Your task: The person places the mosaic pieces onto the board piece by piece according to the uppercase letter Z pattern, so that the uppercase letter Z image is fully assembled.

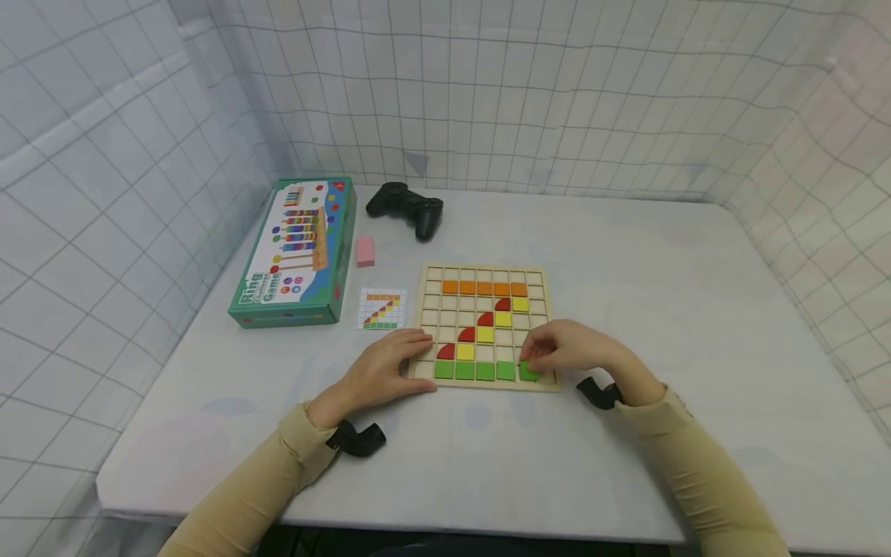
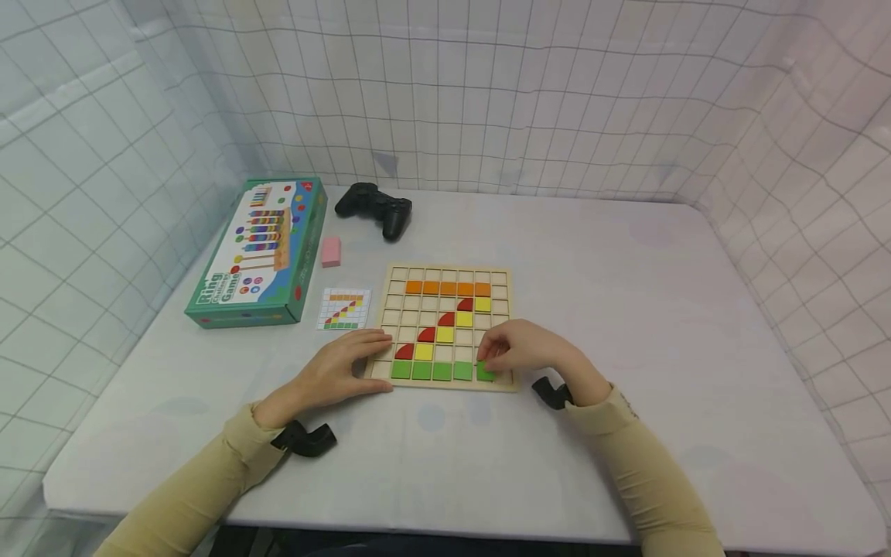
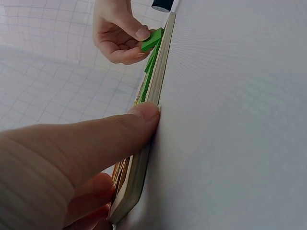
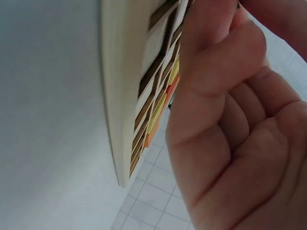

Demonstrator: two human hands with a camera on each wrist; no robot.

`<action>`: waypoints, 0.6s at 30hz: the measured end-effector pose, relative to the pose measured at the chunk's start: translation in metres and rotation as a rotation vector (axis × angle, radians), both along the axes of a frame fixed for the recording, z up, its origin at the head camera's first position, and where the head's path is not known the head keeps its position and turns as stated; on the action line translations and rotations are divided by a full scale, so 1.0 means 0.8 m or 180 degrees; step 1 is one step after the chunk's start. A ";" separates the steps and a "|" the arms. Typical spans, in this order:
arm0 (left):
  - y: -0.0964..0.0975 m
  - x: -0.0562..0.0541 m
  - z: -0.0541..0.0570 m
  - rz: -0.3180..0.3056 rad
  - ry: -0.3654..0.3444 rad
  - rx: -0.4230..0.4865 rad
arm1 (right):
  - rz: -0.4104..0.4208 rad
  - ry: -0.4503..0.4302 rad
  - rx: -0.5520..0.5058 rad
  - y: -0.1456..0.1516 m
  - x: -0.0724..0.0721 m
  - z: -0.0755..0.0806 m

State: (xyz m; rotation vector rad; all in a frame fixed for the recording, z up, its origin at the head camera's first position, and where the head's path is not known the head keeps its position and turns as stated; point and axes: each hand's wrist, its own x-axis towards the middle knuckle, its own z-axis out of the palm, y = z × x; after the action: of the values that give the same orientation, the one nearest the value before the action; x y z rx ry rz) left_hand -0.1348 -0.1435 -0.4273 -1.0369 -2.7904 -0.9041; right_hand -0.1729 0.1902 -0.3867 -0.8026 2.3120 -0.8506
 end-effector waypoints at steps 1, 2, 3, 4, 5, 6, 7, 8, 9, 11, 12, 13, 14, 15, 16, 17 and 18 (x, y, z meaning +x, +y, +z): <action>0.000 0.000 0.000 -0.0004 0.0005 0.0003 | 0.0000 0.0030 0.0021 -0.002 0.000 0.001; 0.000 0.000 0.000 -0.0007 0.0008 0.0007 | 0.0000 0.0049 0.0030 -0.003 0.001 0.001; 0.000 0.000 0.000 -0.0009 0.0010 0.0008 | -0.0001 0.0070 0.0036 -0.004 0.001 0.001; 0.001 0.000 0.001 -0.0013 0.0012 0.0008 | -0.0002 0.0090 0.0043 -0.004 0.002 0.001; 0.001 0.000 0.001 -0.0014 0.0014 0.0006 | -0.0001 0.0109 0.0040 -0.005 0.002 0.001; 0.001 0.000 0.001 -0.0011 0.0011 0.0003 | -0.0004 0.0124 0.0037 -0.006 0.003 0.000; 0.001 0.000 0.001 -0.0010 0.0013 0.0000 | -0.0005 0.0128 0.0022 -0.006 0.003 -0.001; 0.001 0.000 0.001 -0.0011 0.0009 -0.0003 | 0.0002 0.0132 0.0001 -0.007 0.003 -0.002; 0.001 0.000 0.001 -0.0005 0.0005 -0.0005 | 0.0012 0.0130 -0.0014 -0.008 0.003 -0.003; 0.001 0.000 0.001 0.0000 0.0003 -0.0001 | 0.0034 0.0112 -0.0050 -0.009 0.003 -0.004; 0.001 0.000 0.001 0.0001 0.0011 0.0002 | 0.0035 0.0099 -0.0058 -0.010 0.003 -0.005; 0.001 0.000 0.001 0.0003 0.0019 0.0007 | 0.0031 0.0083 -0.0062 -0.010 0.004 -0.005; 0.001 0.000 0.001 0.0003 0.0027 0.0012 | 0.0025 0.0078 -0.0060 -0.011 0.004 -0.005; 0.001 0.000 0.001 0.0008 0.0035 0.0013 | 0.0015 0.0072 -0.0055 -0.011 0.004 -0.005; 0.001 0.000 0.001 0.0003 0.0049 0.0014 | 0.0005 0.0068 -0.0055 -0.011 0.004 -0.005; 0.002 0.001 0.002 0.0001 0.0060 0.0014 | 0.0006 0.0070 -0.0062 -0.011 0.004 -0.006; 0.002 0.001 0.002 0.0003 0.0062 0.0013 | 0.0002 0.0077 -0.0061 -0.011 0.003 -0.006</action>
State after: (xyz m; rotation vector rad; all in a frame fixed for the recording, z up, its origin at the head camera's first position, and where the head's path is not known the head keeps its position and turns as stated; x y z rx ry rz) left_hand -0.1341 -0.1422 -0.4259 -1.0381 -2.7720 -0.8941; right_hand -0.1702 0.1818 -0.3915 -0.8263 2.3278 -0.8685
